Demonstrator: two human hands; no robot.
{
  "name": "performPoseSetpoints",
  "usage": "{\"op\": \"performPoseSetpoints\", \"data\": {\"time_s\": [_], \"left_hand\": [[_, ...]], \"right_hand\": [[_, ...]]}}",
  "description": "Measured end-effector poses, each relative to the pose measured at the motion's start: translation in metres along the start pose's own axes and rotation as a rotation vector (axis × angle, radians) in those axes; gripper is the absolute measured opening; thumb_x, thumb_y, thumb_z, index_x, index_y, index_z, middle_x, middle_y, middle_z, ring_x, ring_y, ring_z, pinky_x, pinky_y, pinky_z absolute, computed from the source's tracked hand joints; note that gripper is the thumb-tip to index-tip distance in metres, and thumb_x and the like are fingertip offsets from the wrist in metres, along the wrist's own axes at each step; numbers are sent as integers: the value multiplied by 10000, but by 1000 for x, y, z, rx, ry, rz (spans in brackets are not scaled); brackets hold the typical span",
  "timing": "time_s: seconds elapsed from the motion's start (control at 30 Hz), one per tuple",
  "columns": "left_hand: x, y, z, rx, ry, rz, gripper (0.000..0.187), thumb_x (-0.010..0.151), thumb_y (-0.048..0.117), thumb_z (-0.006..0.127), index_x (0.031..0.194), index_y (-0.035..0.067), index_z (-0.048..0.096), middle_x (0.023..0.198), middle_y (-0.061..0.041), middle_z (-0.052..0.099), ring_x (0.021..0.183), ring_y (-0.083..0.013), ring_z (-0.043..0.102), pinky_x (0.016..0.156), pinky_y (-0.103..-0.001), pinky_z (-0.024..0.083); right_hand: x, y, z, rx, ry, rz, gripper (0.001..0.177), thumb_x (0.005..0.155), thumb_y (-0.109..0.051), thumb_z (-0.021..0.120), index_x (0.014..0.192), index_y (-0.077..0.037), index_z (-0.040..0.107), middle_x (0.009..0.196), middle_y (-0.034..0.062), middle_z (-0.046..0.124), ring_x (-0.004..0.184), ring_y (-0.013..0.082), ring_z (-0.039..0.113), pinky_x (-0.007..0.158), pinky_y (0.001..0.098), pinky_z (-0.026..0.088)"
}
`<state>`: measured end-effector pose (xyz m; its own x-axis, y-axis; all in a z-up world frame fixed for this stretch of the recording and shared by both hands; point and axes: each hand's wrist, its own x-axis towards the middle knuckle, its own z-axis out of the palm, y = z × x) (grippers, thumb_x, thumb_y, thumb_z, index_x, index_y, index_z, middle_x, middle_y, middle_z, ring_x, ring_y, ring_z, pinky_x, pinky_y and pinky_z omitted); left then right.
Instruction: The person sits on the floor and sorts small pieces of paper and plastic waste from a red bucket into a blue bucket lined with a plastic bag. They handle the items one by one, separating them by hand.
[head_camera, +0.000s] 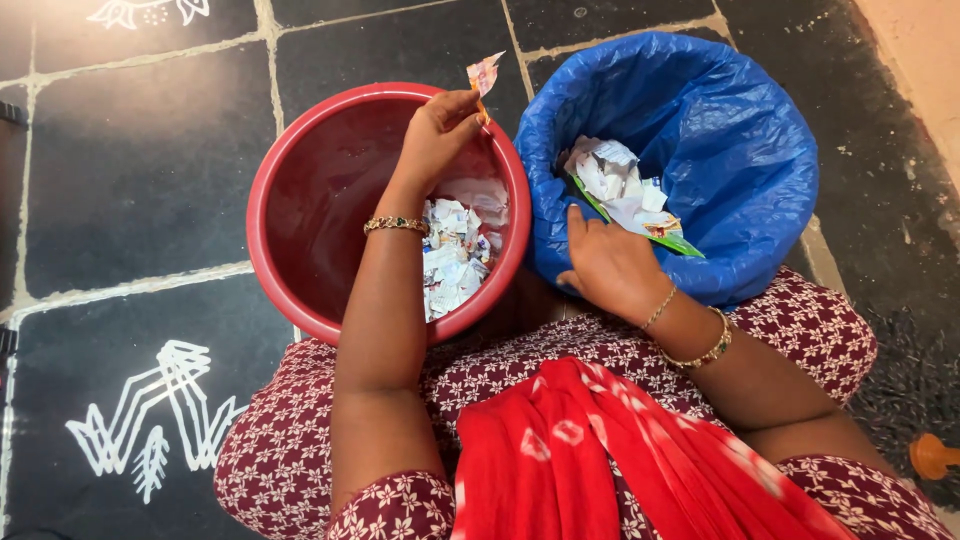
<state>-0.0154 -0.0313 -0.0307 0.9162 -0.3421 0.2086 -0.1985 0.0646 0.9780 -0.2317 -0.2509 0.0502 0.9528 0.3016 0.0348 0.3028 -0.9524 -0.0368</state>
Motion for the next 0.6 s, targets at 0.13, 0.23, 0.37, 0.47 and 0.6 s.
{"op": "performPoseSetpoints", "data": {"time_s": [0.13,0.23,0.37,0.47,0.6], "left_hand": [[0,3,-3,22,-20,-12,400,938,19,698,1326,-49,629,1272,-95,678,1204,-185,675,1051,-298,539],[-1,4,-6,76,-33,-15,397,945,6,684,1335,-41,627,1296,-103,689,1230,-194,669,1073,-304,524],[-4,9,-9,87,-63,-12,415,937,-14,658,1350,-30,622,1321,-105,665,1241,-200,657,1087,-309,510],[-4,12,-8,110,-66,-7,404,939,-20,650,1342,-29,629,1317,-105,674,1243,-195,657,1090,-310,508],[-6,14,-11,41,-167,-9,425,920,-35,603,1343,-28,640,1283,-100,708,1207,-175,664,1081,-302,504]], "right_hand": [[-3,15,19,-60,-4,-56,383,734,-197,821,992,-16,603,841,162,708,763,348,723,640,456,566],[-10,19,13,-1,-82,-124,422,671,-220,834,918,-1,571,803,191,707,759,372,719,636,465,567],[2,18,-8,-29,-317,-100,503,721,-389,833,977,-14,619,858,183,726,838,379,720,724,479,570],[31,34,-34,10,-474,-69,607,710,-590,830,991,-68,702,934,187,724,923,377,711,811,498,563],[76,59,-43,244,-146,-19,520,801,-470,784,1174,-116,703,1055,170,747,980,365,719,833,466,567]]}}
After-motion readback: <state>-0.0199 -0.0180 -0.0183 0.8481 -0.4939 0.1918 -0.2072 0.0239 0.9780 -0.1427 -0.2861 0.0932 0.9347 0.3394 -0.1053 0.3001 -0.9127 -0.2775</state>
